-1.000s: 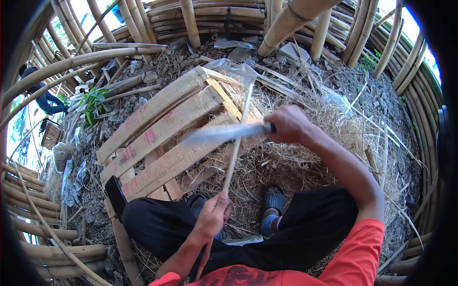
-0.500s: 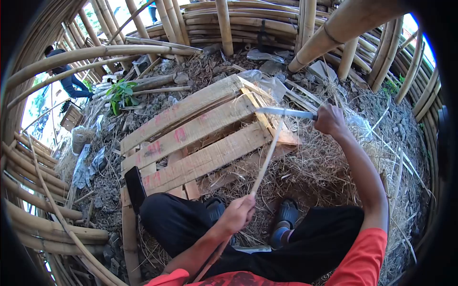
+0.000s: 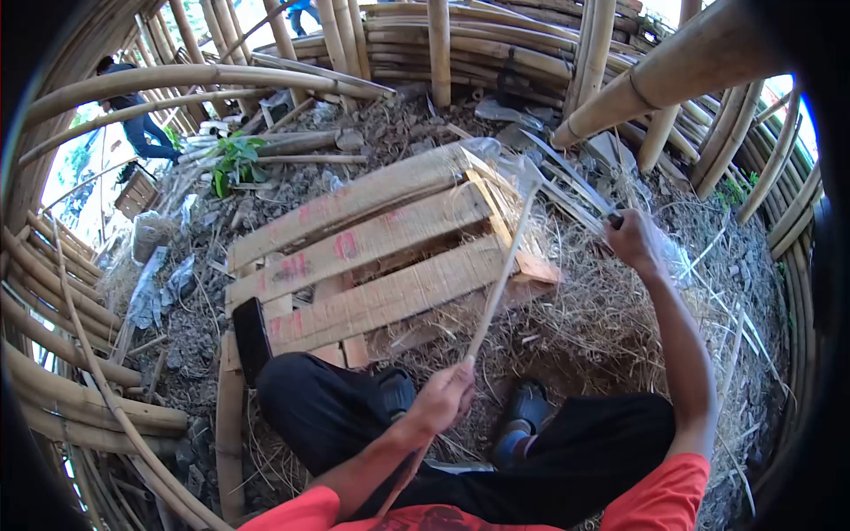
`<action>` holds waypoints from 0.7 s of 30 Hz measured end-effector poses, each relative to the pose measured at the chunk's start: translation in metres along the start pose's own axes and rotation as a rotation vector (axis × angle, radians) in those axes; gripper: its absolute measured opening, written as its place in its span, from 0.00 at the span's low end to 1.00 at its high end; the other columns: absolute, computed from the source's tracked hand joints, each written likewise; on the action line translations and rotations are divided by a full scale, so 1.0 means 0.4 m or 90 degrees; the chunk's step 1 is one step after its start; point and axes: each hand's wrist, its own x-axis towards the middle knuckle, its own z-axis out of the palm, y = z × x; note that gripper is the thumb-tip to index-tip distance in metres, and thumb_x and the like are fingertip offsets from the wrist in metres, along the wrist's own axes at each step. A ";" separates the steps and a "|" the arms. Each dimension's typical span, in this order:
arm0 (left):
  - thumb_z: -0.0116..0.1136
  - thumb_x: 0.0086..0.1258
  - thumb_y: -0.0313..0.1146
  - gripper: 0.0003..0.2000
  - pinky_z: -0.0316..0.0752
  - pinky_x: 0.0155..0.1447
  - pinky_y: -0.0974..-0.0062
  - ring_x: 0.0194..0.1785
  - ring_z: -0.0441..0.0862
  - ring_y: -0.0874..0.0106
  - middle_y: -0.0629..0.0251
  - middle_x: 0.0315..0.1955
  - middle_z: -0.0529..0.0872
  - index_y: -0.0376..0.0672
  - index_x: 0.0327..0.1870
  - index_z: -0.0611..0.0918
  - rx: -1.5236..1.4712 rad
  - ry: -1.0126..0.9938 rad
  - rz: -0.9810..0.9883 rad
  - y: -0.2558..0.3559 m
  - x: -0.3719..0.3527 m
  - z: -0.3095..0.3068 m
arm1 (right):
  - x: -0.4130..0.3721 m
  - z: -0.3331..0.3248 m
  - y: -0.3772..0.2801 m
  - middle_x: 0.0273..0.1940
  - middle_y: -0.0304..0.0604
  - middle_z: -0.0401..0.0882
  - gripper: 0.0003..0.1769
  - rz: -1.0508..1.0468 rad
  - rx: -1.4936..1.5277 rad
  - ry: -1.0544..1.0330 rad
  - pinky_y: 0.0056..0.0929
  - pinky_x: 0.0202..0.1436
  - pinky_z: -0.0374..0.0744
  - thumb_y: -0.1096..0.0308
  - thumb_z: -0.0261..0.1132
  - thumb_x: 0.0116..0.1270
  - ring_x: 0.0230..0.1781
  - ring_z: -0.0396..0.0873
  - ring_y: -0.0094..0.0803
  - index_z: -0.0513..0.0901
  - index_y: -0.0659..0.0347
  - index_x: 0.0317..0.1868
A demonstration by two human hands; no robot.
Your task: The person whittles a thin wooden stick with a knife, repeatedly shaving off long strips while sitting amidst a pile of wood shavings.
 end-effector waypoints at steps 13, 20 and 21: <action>0.39 0.79 0.50 0.19 0.46 0.15 0.82 0.13 0.53 0.85 0.78 0.13 0.58 0.51 0.27 0.63 0.028 0.020 -0.017 0.000 -0.009 0.003 | -0.186 0.024 -0.101 0.21 0.39 0.80 0.08 -0.473 0.047 -0.234 0.40 0.26 0.76 0.58 0.65 0.57 0.22 0.81 0.39 0.84 0.50 0.33; 0.39 0.79 0.50 0.19 0.45 0.16 0.82 0.13 0.53 0.85 0.78 0.13 0.58 0.51 0.26 0.63 0.004 -0.006 -0.044 0.018 -0.038 -0.001 | -0.160 0.046 -0.150 0.28 0.46 0.84 0.10 -0.381 -0.205 -0.419 0.42 0.36 0.81 0.61 0.62 0.57 0.28 0.84 0.43 0.86 0.52 0.36; 0.39 0.79 0.50 0.19 0.45 0.16 0.82 0.13 0.53 0.85 0.78 0.13 0.58 0.51 0.26 0.63 0.003 -0.022 -0.058 0.018 -0.049 0.004 | -0.044 0.120 -0.066 0.31 0.52 0.85 0.12 -0.172 -0.206 -0.319 0.40 0.38 0.82 0.64 0.60 0.57 0.30 0.85 0.46 0.86 0.58 0.37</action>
